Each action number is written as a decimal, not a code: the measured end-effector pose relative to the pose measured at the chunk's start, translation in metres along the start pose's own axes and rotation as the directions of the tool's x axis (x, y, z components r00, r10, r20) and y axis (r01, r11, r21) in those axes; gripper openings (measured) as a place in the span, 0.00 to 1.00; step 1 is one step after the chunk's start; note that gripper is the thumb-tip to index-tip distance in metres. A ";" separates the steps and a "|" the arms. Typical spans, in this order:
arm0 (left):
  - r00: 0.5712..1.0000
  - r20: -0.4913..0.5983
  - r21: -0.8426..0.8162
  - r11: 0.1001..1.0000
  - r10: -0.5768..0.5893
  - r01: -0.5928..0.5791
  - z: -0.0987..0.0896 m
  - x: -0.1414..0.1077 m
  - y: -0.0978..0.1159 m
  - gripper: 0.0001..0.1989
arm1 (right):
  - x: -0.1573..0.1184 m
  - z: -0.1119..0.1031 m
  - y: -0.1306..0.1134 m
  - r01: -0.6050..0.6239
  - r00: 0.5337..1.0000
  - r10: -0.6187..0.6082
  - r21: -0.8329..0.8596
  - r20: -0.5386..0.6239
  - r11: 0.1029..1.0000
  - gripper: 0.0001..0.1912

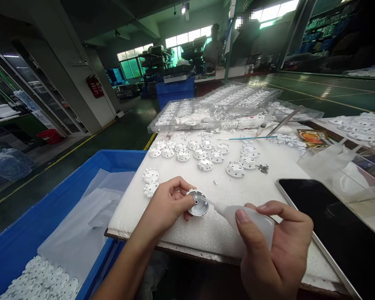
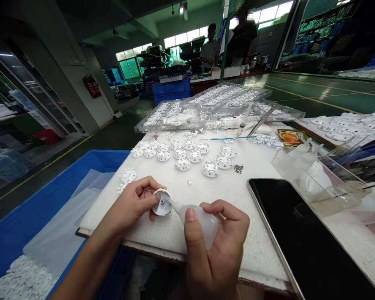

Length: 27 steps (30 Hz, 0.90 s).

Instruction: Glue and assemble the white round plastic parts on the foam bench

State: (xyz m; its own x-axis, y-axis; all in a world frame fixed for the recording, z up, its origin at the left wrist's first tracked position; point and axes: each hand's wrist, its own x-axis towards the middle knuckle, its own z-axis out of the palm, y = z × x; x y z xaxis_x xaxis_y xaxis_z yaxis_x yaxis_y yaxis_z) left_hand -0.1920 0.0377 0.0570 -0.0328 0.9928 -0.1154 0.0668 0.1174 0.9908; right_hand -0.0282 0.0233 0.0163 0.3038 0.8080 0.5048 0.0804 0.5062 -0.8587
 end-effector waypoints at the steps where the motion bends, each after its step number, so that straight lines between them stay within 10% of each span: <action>1: 1.000 0.000 0.001 1.000 0.000 0.000 0.000 0.000 0.000 0.04 | 0.000 0.000 0.001 0.000 1.000 0.000 0.000 -0.002 1.000 0.13; 18: 1.000 -0.011 0.007 1.000 0.003 -0.003 0.002 -0.001 0.000 0.03 | -0.002 0.002 -0.005 -0.083 0.996 0.084 0.049 -0.034 0.995 0.14; 24: 1.000 -0.012 0.007 1.000 0.000 0.000 0.001 -0.003 0.001 0.04 | 0.000 -0.005 -0.023 -0.224 0.921 0.183 -0.083 -0.343 0.971 0.15; 27: 0.999 -0.031 0.014 1.000 0.011 -0.011 0.000 -0.004 0.000 0.03 | 0.007 -0.018 -0.016 -0.267 0.947 0.221 -0.188 -0.233 0.945 0.22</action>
State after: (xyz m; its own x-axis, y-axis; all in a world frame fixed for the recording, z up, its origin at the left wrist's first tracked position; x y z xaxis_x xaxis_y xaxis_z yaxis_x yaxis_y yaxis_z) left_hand -0.1916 0.0335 0.0576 -0.0633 0.9928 -0.1020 0.0813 0.1070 0.9909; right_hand -0.0101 0.0152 0.0323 0.5268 0.8069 0.2671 0.1733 0.2057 -0.9631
